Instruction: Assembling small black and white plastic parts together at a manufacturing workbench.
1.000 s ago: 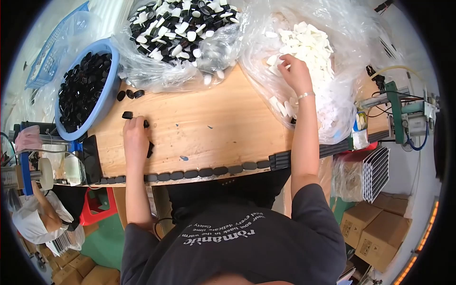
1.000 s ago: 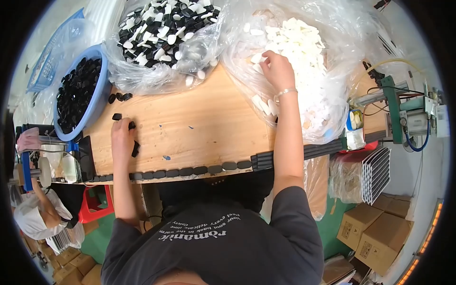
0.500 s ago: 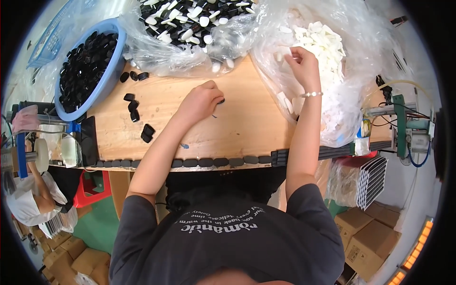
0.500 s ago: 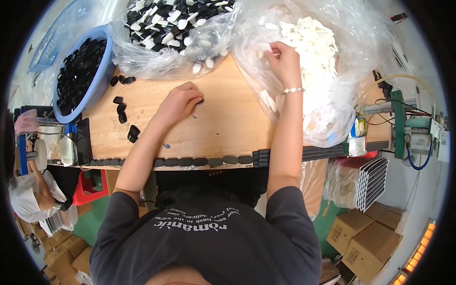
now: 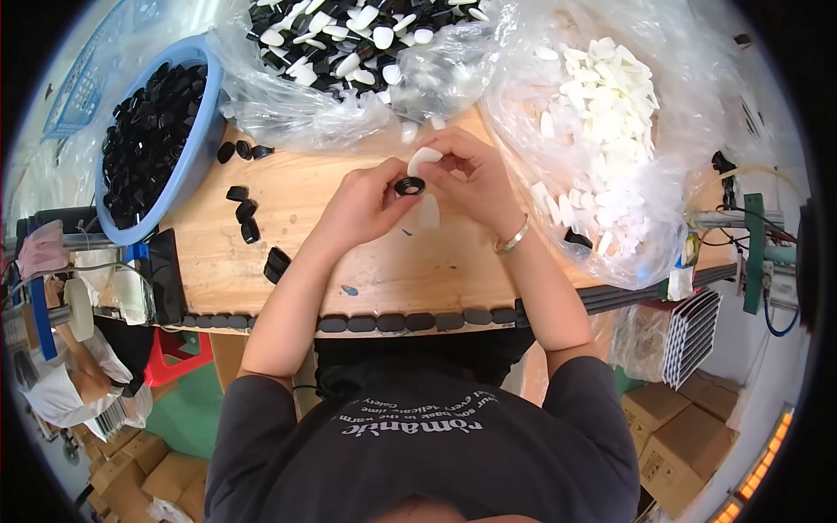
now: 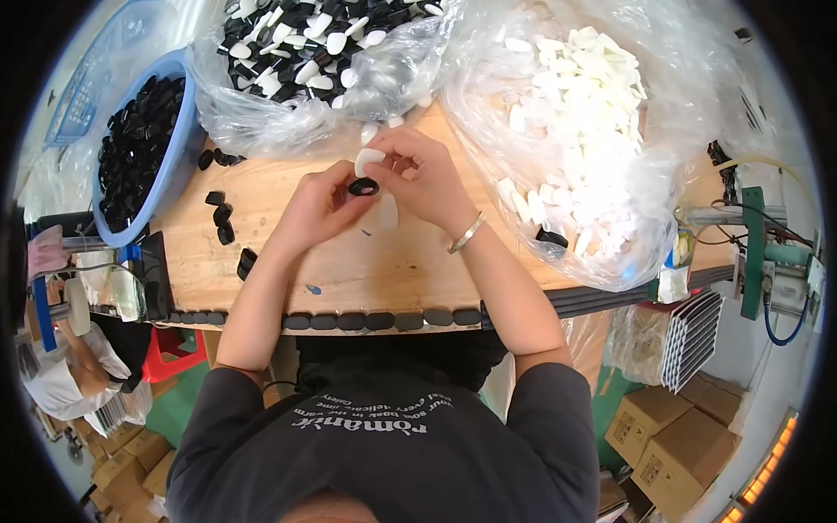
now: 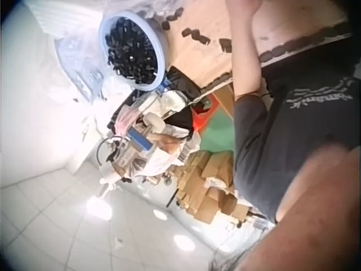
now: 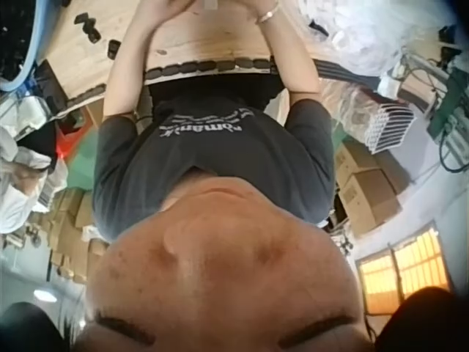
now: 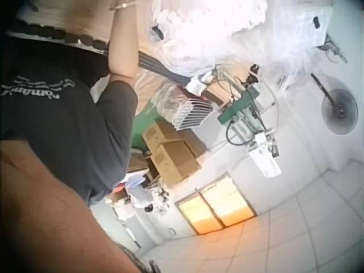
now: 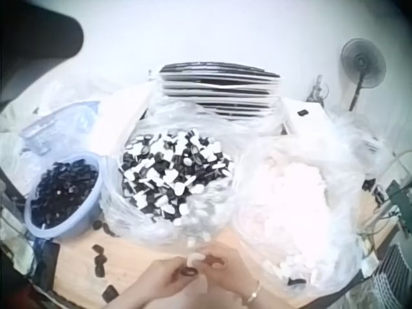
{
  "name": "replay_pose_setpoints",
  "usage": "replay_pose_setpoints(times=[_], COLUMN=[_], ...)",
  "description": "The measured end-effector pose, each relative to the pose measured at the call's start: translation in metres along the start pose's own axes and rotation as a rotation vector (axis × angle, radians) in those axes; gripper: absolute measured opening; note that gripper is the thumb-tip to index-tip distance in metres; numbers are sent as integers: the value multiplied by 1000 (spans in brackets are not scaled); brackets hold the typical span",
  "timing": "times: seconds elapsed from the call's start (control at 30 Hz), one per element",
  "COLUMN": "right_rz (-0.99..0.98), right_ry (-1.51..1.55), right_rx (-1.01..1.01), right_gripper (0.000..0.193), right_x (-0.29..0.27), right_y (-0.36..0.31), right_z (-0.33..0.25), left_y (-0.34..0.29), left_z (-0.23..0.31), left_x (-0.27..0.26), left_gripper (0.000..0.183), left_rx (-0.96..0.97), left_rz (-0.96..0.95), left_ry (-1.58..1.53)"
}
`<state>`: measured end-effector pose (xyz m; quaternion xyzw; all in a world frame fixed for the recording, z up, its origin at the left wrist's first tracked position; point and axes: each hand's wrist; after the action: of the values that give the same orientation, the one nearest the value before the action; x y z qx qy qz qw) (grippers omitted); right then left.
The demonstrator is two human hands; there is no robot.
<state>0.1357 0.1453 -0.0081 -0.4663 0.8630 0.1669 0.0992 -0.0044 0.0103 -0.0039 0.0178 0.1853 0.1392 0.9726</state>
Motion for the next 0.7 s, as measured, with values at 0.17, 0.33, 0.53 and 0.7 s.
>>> replay_pose_setpoints(times=[0.17,0.33,0.53,0.7], right_rz=[-15,-2,23,106], right_ry=[-124,-264,-363,-407], right_rx=[-46,-160,-215,-177], right_gripper=[20,20,17,17], right_x=[7,8,7,11], right_y=[4,3,-1,-2], right_z=[1,-6,-11,-6], left_y=[1,1,0,1], left_z=[-2,-9,-3,-2], left_x=[-1,-5,-5,-5], left_gripper=[24,24,25,25], left_rx=[-17,25,167,187], left_rz=[49,166,192,180], left_ry=[-74,-240,-123,-97])
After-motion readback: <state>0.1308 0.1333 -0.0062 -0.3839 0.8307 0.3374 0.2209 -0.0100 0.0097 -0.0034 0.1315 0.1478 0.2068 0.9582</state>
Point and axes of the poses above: each hand's wrist, its own y-axis towards the middle knuckle, its own x-axis out of the palm, z = x × y, and after that the axes turned 13 degrees about -y, right-handed
